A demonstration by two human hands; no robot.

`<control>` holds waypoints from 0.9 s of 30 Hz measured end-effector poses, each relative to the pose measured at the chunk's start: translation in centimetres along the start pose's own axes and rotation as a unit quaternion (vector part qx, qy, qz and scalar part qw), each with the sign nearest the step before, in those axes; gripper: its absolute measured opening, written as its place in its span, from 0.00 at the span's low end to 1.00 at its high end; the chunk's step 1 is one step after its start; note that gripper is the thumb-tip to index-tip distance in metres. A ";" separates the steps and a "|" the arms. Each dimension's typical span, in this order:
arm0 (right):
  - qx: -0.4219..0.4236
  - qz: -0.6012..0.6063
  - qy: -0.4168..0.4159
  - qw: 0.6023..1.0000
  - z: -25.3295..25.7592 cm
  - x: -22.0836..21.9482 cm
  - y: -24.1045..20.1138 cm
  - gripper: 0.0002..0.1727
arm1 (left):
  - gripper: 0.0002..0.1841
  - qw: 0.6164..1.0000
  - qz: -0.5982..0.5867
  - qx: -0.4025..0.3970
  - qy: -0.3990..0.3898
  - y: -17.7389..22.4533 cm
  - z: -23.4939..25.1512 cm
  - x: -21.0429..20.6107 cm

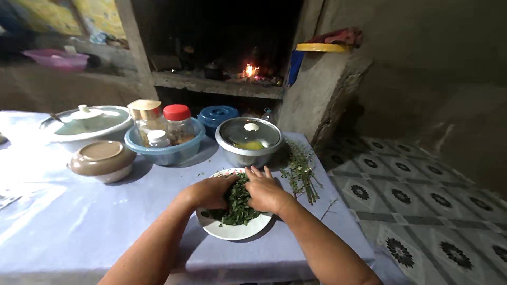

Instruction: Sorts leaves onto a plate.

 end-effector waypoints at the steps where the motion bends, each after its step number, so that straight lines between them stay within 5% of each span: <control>1: 0.002 0.000 0.003 1.000 0.1 0.0 -0.1 0.23 | 0.51 1.000 0.003 -0.003 0.000 0.1 0.1 0.0; 13: 0.014 0.058 0.049 0.997 -1.0 1.8 0.1 0.22 | 0.39 0.990 -0.111 -0.063 0.058 -1.2 -1.2 1.6; 27: 0.011 0.023 -0.040 0.999 -1.8 2.2 1.4 0.21 | 0.29 0.968 -0.226 -0.071 0.079 -1.6 -2.5 2.7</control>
Point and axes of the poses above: each hand's wrist, its own z-axis towards the middle knuckle, its own x-axis out of the back of the hand, y = z × x, the point moved 1 cm from there along z, towards the middle knuckle, and after that the axes turned 12 degrees about x, right-handed, at the moved point
